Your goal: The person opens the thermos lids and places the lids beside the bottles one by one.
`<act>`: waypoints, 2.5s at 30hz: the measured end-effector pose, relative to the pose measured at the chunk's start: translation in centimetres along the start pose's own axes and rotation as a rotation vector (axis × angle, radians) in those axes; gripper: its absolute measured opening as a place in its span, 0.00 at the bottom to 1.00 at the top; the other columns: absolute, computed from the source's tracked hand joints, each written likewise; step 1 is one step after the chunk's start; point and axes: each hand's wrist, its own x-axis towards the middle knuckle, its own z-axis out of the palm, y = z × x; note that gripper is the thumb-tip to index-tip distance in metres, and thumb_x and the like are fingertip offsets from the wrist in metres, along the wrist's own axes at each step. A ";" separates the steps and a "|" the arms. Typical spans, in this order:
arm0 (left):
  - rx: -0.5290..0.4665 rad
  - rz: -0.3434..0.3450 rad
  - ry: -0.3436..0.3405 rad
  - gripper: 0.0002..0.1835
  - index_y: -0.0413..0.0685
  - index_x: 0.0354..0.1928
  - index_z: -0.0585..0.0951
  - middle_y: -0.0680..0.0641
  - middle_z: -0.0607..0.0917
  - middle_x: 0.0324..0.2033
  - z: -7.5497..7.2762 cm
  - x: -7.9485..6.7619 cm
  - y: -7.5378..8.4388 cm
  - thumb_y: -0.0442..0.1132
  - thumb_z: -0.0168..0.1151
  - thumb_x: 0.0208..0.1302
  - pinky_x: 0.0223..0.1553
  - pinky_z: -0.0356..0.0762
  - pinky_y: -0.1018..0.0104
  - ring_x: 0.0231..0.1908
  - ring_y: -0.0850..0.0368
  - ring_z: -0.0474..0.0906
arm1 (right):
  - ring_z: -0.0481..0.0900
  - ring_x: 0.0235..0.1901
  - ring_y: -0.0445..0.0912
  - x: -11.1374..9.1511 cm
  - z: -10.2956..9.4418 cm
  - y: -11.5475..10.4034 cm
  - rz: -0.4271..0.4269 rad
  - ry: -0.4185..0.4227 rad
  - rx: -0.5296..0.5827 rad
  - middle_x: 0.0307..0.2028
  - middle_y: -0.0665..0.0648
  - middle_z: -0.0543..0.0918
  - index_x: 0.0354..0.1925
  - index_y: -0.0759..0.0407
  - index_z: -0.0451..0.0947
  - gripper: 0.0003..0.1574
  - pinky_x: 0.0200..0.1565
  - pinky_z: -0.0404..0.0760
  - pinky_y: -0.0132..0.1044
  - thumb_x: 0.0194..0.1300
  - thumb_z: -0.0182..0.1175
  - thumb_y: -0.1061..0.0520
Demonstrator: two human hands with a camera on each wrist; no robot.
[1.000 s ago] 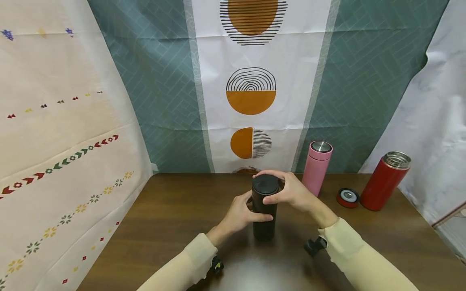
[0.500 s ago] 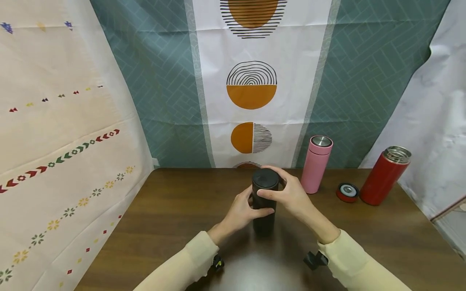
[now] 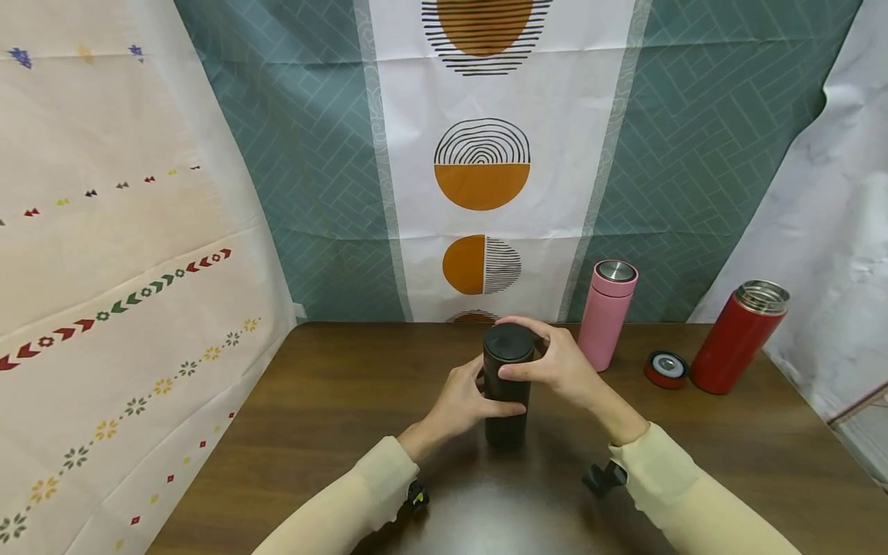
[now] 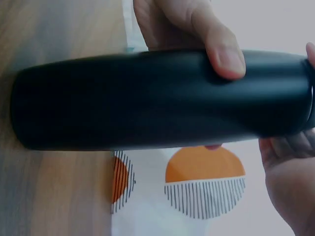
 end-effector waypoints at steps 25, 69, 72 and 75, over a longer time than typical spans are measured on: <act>0.019 0.035 0.066 0.40 0.58 0.69 0.75 0.54 0.87 0.54 0.5 -0.6 0.0 0.43 0.84 0.53 0.55 0.82 0.62 0.52 0.61 0.84 | 0.83 0.54 0.48 -1.6 2.2 -1.3 0.072 0.201 -0.063 0.55 0.53 0.86 0.68 0.47 0.77 0.44 0.59 0.79 0.42 0.55 0.81 0.55; -0.027 -0.047 0.027 0.39 0.56 0.66 0.78 0.56 0.87 0.53 0.3 -0.1 0.1 0.42 0.85 0.51 0.54 0.82 0.63 0.51 0.61 0.85 | 0.81 0.57 0.48 -0.8 0.6 0.2 0.015 0.084 0.009 0.56 0.52 0.86 0.67 0.51 0.78 0.42 0.60 0.77 0.37 0.54 0.80 0.57; -0.031 -0.044 0.019 0.41 0.54 0.68 0.77 0.56 0.87 0.54 0.2 -0.1 0.3 0.41 0.85 0.51 0.55 0.82 0.63 0.52 0.61 0.85 | 0.83 0.54 0.52 -0.1 -0.1 0.7 -0.005 0.004 0.069 0.56 0.59 0.86 0.67 0.58 0.77 0.43 0.57 0.80 0.37 0.54 0.79 0.60; -0.025 -0.033 0.013 0.41 0.53 0.69 0.76 0.54 0.87 0.55 0.1 -0.1 0.3 0.41 0.85 0.51 0.56 0.82 0.63 0.52 0.61 0.84 | 0.83 0.52 0.55 0.6 -0.8 1.5 -0.013 -0.111 0.179 0.56 0.67 0.84 0.68 0.63 0.75 0.42 0.56 0.82 0.39 0.56 0.76 0.64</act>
